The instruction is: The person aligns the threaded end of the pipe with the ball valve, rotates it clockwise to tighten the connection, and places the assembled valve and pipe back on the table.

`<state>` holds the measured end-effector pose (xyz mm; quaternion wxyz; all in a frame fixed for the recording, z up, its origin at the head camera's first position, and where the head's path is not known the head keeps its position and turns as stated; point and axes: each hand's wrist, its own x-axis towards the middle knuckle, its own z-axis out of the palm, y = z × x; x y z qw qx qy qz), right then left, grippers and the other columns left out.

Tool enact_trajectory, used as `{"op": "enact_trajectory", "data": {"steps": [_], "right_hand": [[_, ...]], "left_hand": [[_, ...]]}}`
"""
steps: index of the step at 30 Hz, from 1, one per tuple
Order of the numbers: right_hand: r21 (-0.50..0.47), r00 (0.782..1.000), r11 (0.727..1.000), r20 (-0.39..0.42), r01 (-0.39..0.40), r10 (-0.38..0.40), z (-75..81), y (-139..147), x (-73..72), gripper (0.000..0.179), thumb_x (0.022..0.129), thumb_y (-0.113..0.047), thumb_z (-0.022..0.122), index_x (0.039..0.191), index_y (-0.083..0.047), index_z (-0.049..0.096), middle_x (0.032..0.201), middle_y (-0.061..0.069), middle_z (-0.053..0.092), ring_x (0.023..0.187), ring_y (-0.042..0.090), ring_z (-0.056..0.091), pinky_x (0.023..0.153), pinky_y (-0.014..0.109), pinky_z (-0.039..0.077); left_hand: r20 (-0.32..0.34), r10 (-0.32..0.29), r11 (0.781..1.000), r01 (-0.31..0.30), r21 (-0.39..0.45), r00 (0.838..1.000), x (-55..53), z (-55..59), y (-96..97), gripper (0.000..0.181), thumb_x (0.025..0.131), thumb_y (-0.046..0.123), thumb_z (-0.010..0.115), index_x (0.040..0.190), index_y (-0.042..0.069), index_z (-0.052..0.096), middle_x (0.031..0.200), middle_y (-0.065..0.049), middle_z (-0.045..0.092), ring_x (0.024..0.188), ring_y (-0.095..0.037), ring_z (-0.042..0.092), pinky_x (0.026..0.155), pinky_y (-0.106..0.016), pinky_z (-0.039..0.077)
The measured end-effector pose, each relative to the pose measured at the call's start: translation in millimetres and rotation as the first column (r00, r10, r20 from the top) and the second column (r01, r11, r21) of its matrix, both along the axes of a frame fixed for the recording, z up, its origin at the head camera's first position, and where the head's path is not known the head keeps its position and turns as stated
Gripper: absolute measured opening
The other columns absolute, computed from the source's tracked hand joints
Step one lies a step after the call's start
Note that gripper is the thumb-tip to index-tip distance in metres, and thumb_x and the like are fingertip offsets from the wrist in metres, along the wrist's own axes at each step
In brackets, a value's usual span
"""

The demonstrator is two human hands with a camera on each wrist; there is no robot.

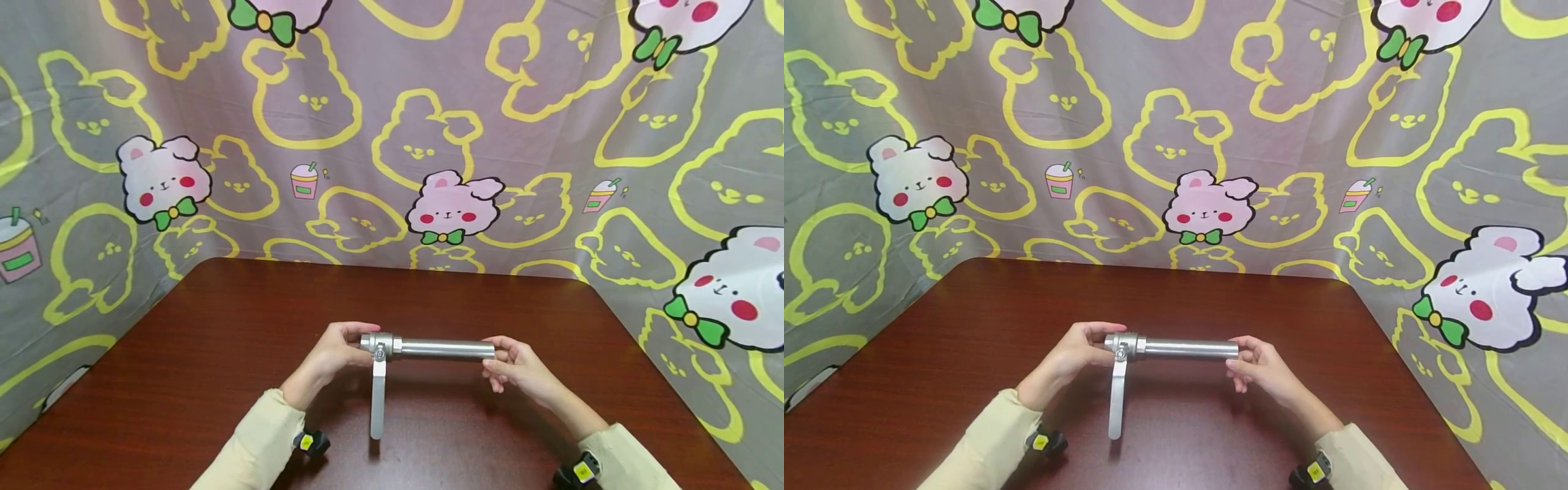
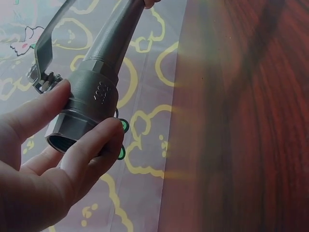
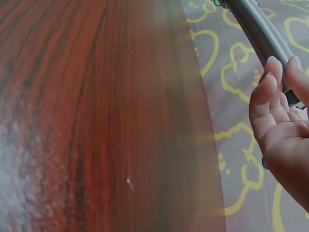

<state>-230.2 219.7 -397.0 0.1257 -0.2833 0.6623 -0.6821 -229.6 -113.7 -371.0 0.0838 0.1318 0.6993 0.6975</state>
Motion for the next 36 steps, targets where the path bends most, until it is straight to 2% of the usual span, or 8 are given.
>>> {"op": "enact_trajectory", "data": {"steps": [10,18,22,27,31,36], "right_hand": [[-0.001,1.0,1.0,0.003,0.014,-0.014,0.4,-0.7,0.3,0.026,0.089,0.003,0.048,0.11,0.014,0.039,0.071,0.006,0.058,0.052,0.012,0.054,0.047,0.021,0.045],[0.013,1.0,1.0,-0.006,0.024,-0.024,-2.3,-1.0,-1.4,0.024,0.088,0.002,0.049,0.109,0.01,0.042,0.07,0.006,0.057,0.052,0.012,0.054,0.047,0.021,0.045],[0.056,0.996,0.996,-0.065,0.07,-0.067,-3.9,-1.0,-3.4,0.027,0.086,0.003,0.052,0.108,0.013,0.042,0.073,0.004,0.055,0.056,0.012,0.054,0.05,0.024,0.047],[0.129,0.98,0.981,-0.156,0.144,-0.123,-4.0,-0.1,-3.7,0.03,0.082,0.004,0.057,0.106,0.018,0.046,0.08,0.0,0.057,0.065,0.013,0.055,0.055,0.028,0.049],[0.182,0.973,0.962,-0.144,0.204,-0.18,-3.8,-0.9,-3.1,0.03,0.079,0.003,0.061,0.105,0.015,0.052,0.08,-0.003,0.059,0.069,0.012,0.054,0.059,0.028,0.048],[0.222,0.961,0.939,-0.141,0.263,-0.236,-4.3,-3.0,-3.7,0.032,0.077,-0.002,0.066,0.104,0.013,0.056,0.081,0.002,0.062,0.072,0.011,0.056,0.062,0.025,0.047]], "left_hand": [[0.009,-0.002,1.0,0.002,0.011,1.0,-0.8,-0.7,0.4,0.051,0.062,-0.018,0.059,0.112,-0.016,0.051,0.089,-0.016,0.06,0.07,-0.019,0.057,0.059,-0.03,0.051],[0.011,0.007,1.0,-0.007,-0.015,1.0,-1.5,-1.1,0.9,0.05,0.063,-0.019,0.059,0.112,-0.016,0.051,0.088,-0.016,0.06,0.069,-0.018,0.056,0.059,-0.03,0.051],[-0.031,-0.003,0.998,0.001,-0.063,1.0,-1.6,-1.1,-0.5,0.049,0.062,-0.018,0.061,0.11,-0.016,0.053,0.088,-0.016,0.061,0.071,-0.018,0.056,0.06,-0.028,0.05],[-0.091,-0.014,0.989,0.001,-0.147,0.996,-1.8,-0.5,-1.9,0.046,0.062,-0.018,0.064,0.108,-0.015,0.055,0.092,-0.019,0.061,0.073,-0.018,0.057,0.062,-0.029,0.05],[-0.12,-0.021,0.979,-0.004,-0.204,0.993,-2.8,-1.5,-2.2,0.046,0.062,-0.017,0.067,0.107,-0.015,0.056,0.096,-0.021,0.06,0.074,-0.018,0.057,0.064,-0.029,0.05],[-0.151,-0.035,0.97,-0.003,-0.243,0.988,-3.9,-2.8,-2.1,0.048,0.061,-0.017,0.069,0.107,-0.017,0.055,0.097,-0.024,0.06,0.076,-0.019,0.057,0.064,-0.028,0.049]]}}
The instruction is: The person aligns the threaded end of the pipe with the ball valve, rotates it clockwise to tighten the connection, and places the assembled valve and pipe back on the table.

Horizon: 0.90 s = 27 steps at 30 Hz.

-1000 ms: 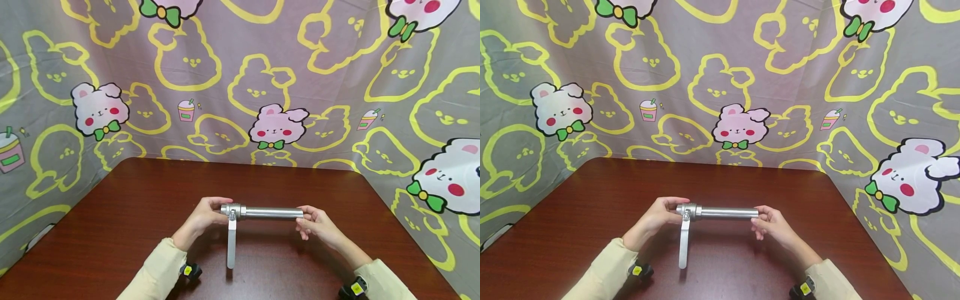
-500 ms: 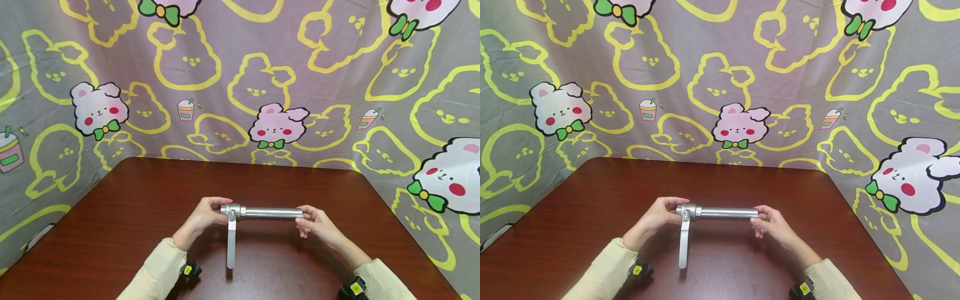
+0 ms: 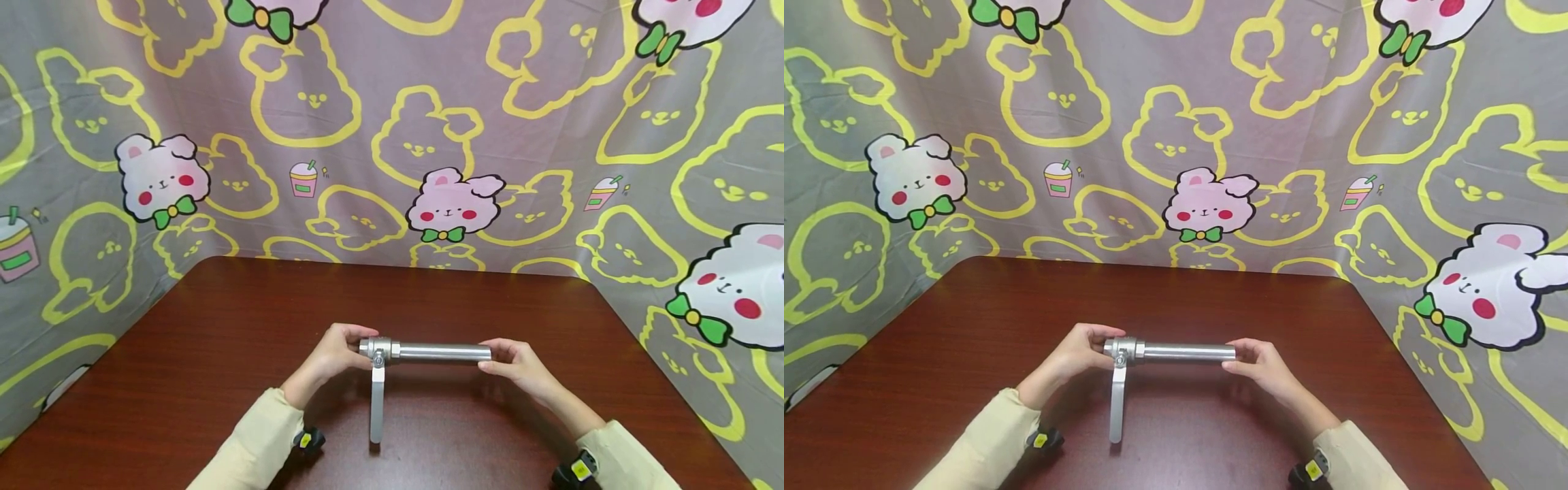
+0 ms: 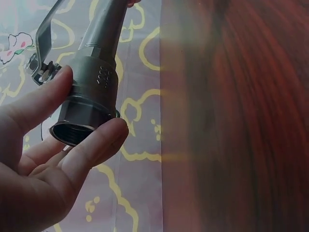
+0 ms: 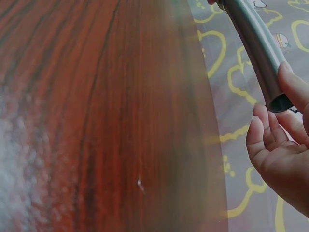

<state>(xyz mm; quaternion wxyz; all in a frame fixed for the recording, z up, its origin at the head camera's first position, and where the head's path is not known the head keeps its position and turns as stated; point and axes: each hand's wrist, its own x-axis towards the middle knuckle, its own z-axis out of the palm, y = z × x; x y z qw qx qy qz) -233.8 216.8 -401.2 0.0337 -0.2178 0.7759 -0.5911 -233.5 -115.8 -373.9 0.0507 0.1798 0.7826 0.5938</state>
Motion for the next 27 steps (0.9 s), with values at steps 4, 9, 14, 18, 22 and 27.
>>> {"op": "enact_trajectory", "data": {"steps": [4,9,14,18,22,27], "right_hand": [[0.032,1.0,0.999,-0.009,0.014,-0.014,-1.6,1,-0.7,0.035,0.076,-0.007,0.069,0.104,0.011,0.058,0.082,0.008,0.063,0.071,0.012,0.056,0.062,0.025,0.047],[0.067,1.0,0.998,-0.013,0.001,0.0,-3.9,2,-0.7,0.035,0.074,-0.007,0.07,0.103,0.011,0.059,0.079,0.006,0.063,0.068,0.013,0.056,0.059,0.026,0.048],[0.073,1.0,0.997,0.004,-0.008,0.008,-5.8,1,0.8,0.035,0.073,-0.004,0.071,0.102,0.013,0.06,0.078,0.009,0.062,0.067,0.012,0.057,0.059,0.026,0.049],[0.064,0.999,0.998,0.036,-0.014,0.011,-8.3,0,1.2,0.036,0.072,-0.002,0.07,0.102,0.015,0.059,0.079,0.015,0.062,0.065,0.013,0.058,0.059,0.029,0.05],[0.087,0.999,0.996,0.034,0.015,-0.018,-11.0,0,0.4,0.037,0.071,-0.004,0.072,0.101,0.014,0.06,0.082,0.017,0.063,0.067,0.012,0.059,0.06,0.026,0.05],[0.126,0.999,0.991,0.014,0.047,-0.05,-14.1,0,0.2,0.038,0.069,-0.007,0.074,0.099,0.013,0.062,0.085,0.016,0.065,0.071,0.009,0.058,0.061,0.022,0.047]], "left_hand": [[-0.043,-0.01,0.999,0.009,-0.034,0.999,-0.9,-1.5,-0.2,0.048,0.058,-0.017,0.07,0.104,-0.016,0.057,0.095,-0.024,0.061,0.075,-0.02,0.058,0.063,-0.027,0.049],[-0.073,-0.012,0.995,0.005,-0.102,0.997,-2.3,-5.2,-1.1,0.049,0.056,-0.015,0.073,0.103,-0.014,0.059,0.094,-0.022,0.062,0.076,-0.02,0.058,0.064,-0.026,0.048],[-0.099,-0.013,0.989,-0.002,-0.145,0.995,3.6,0.8,1.4,0.049,0.055,-0.015,0.073,0.102,-0.014,0.059,0.094,-0.022,0.063,0.078,-0.023,0.059,0.064,-0.028,0.048],[-0.112,-0.018,0.984,-0.002,-0.177,0.994,1.1,-3.7,1.2,0.049,0.054,-0.014,0.075,0.1,-0.012,0.061,0.092,-0.019,0.063,0.076,-0.02,0.059,0.063,-0.026,0.048],[-0.122,-0.031,0.98,0.006,-0.198,0.992,-3.0,-9.8,0.3,0.048,0.052,-0.013,0.074,0.098,-0.011,0.062,0.09,-0.018,0.064,0.075,-0.017,0.059,0.063,-0.025,0.048],[-0.118,-0.042,0.979,0.017,-0.205,0.992,-4.3,-11.5,0.8,0.047,0.051,-0.014,0.074,0.097,-0.011,0.062,0.089,-0.018,0.064,0.075,-0.017,0.059,0.063,-0.026,0.048]]}}
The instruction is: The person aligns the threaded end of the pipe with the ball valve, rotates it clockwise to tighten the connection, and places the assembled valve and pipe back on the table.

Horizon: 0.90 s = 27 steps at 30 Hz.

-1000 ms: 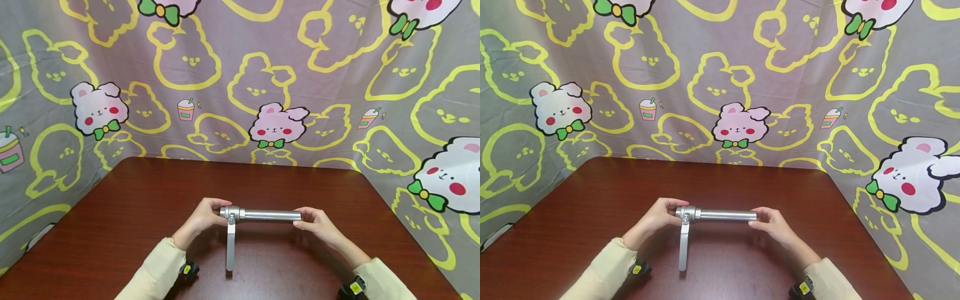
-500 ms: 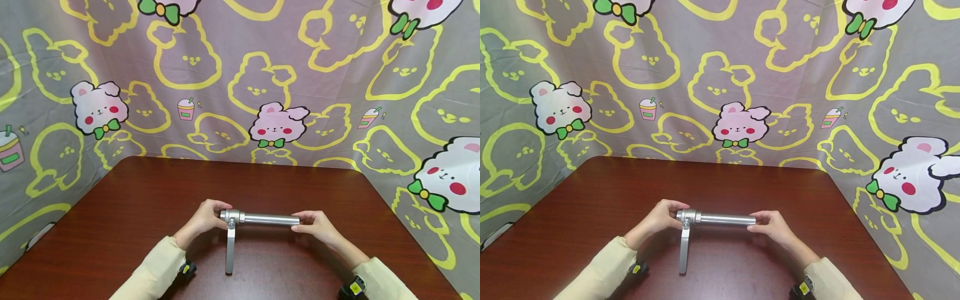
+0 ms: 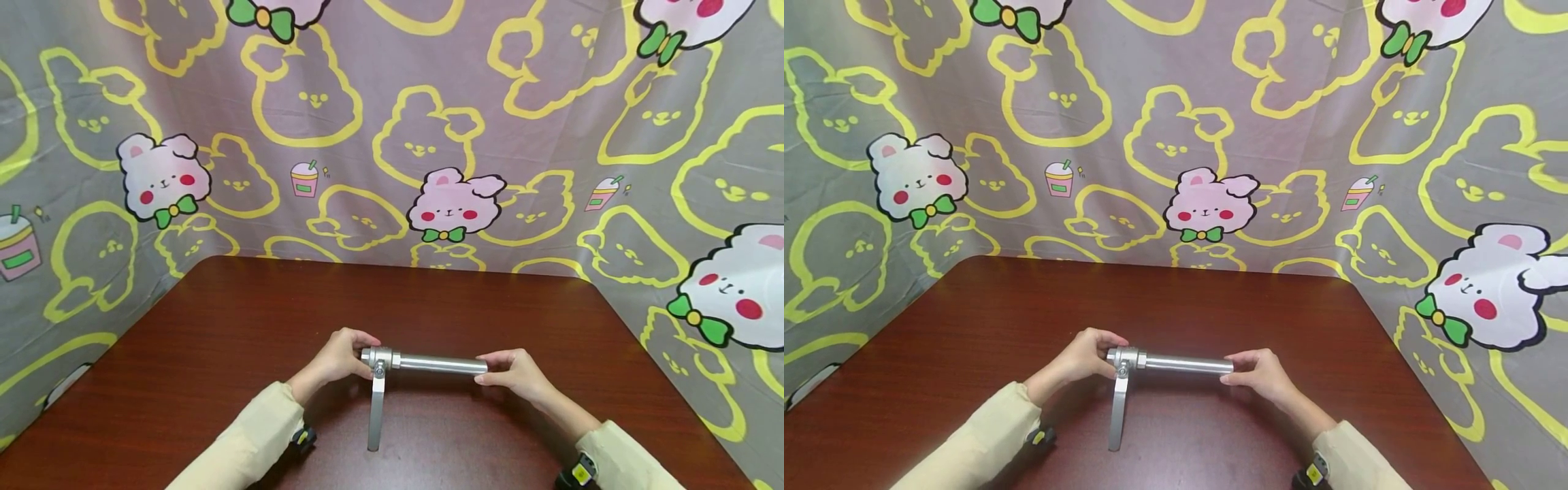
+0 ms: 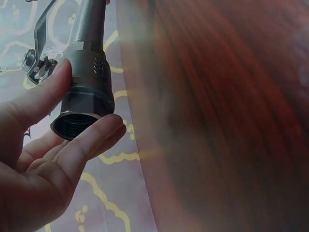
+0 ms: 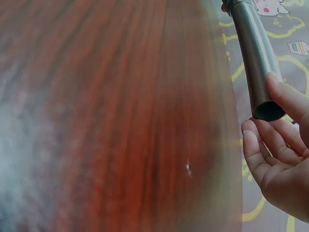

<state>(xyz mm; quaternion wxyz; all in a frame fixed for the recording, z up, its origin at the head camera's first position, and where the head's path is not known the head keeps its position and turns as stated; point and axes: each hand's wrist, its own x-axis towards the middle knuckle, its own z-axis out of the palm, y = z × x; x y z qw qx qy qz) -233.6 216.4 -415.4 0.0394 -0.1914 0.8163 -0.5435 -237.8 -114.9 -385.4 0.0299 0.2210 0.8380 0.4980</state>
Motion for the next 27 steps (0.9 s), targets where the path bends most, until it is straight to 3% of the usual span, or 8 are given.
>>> {"op": "enact_trajectory", "data": {"steps": [9,18,27], "right_hand": [[0.031,1.0,1.0,0.025,0.002,-0.002,-3.1,0.5,1.8,0.037,0.07,-0.008,0.074,0.098,0.013,0.062,0.083,0.01,0.066,0.071,0.007,0.056,0.06,0.021,0.046],[0.03,0.997,0.999,0.064,-0.041,0.039,-0.7,1.1,0.0,0.036,0.07,-0.005,0.073,0.098,0.014,0.062,0.081,0.015,0.064,0.069,0.008,0.056,0.058,0.021,0.045],[0.068,0.997,0.996,0.053,-0.056,0.052,-2.8,2.0,-2.7,0.035,0.068,-0.006,0.075,0.094,0.014,0.063,0.077,0.013,0.063,0.063,0.006,0.054,0.052,0.02,0.043]], "left_hand": [[0.014,-0.004,0.999,0.004,-0.032,1.0,-2.4,-6.6,0.1,0.047,0.053,-0.015,0.074,0.098,-0.01,0.062,0.089,-0.017,0.064,0.072,-0.015,0.058,0.062,-0.025,0.047],[-0.007,-0.014,0.997,0.013,-0.071,1.0,-3.4,-9.0,0.9,0.046,0.053,-0.012,0.075,0.097,-0.01,0.062,0.087,-0.016,0.065,0.072,-0.013,0.057,0.063,-0.024,0.047],[-0.05,-0.021,0.989,0.013,-0.149,0.999,-4.5,-9.4,3.2,0.046,0.053,-0.011,0.075,0.097,-0.009,0.063,0.089,-0.016,0.065,0.076,-0.014,0.058,0.068,-0.026,0.046]]}}
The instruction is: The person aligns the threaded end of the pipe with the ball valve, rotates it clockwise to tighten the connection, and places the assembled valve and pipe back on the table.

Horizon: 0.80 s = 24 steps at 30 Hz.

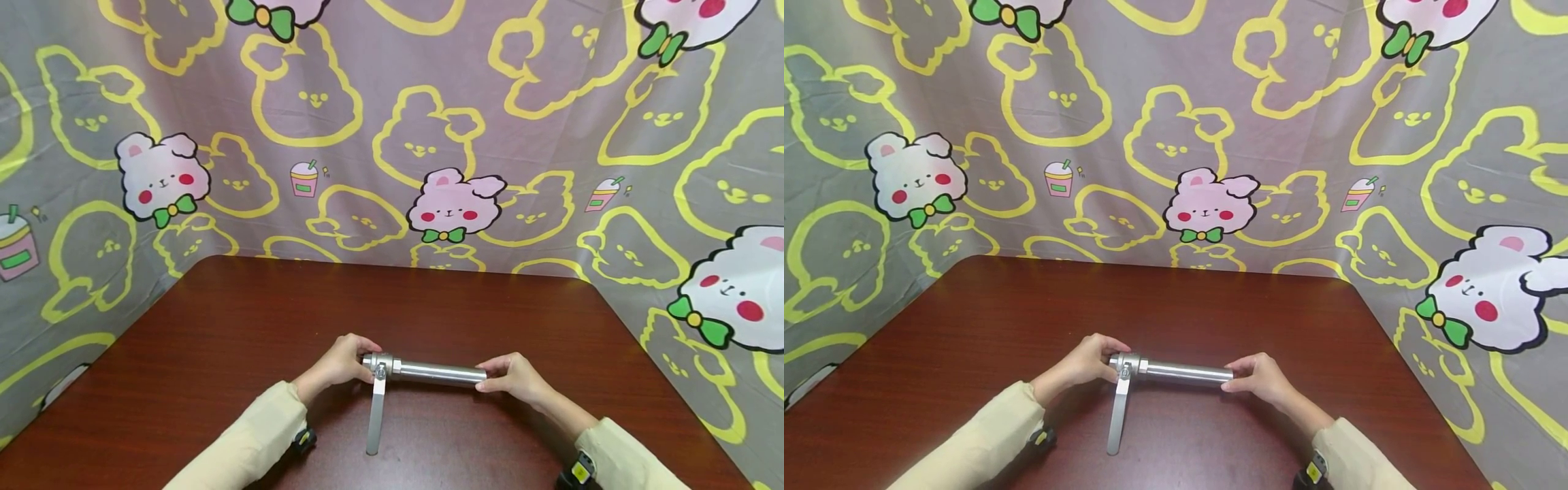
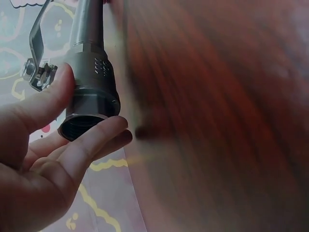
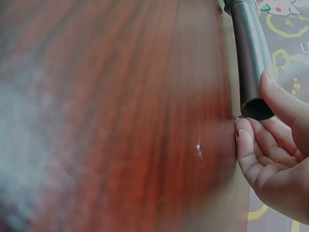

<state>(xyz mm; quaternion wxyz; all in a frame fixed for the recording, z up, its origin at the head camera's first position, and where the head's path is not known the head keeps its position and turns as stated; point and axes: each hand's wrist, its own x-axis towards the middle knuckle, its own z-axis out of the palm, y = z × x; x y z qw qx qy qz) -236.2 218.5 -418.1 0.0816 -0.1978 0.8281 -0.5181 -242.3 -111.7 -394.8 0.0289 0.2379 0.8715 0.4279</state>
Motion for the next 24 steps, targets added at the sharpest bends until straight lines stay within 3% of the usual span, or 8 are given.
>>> {"op": "enact_trajectory", "data": {"steps": [7,24], "right_hand": [[0.041,1.0,0.999,-0.026,0.012,-0.011,4.1,-1.3,-0.9,0.034,0.067,-0.007,0.076,0.092,0.013,0.064,0.074,0.009,0.064,0.061,0.005,0.051,0.05,0.02,0.04],[0.041,0.997,0.997,0.031,0.071,-0.072,6.7,-5.1,-1.1,0.036,0.065,-0.004,0.077,0.093,0.014,0.063,0.077,0.013,0.065,0.061,0.006,0.052,0.051,0.019,0.043]], "left_hand": [[-0.03,0.01,0.998,-0.012,-0.06,1.0,0.3,1.0,0.7,0.044,0.052,-0.008,0.077,0.095,-0.008,0.064,0.088,-0.015,0.065,0.079,-0.016,0.059,0.07,-0.027,0.046],[-0.012,0.02,0.995,-0.021,-0.102,1.0,-2.6,0.7,1.1,0.044,0.052,-0.003,0.08,0.094,-0.005,0.066,0.087,-0.014,0.066,0.078,-0.015,0.059,0.07,-0.027,0.046]]}}
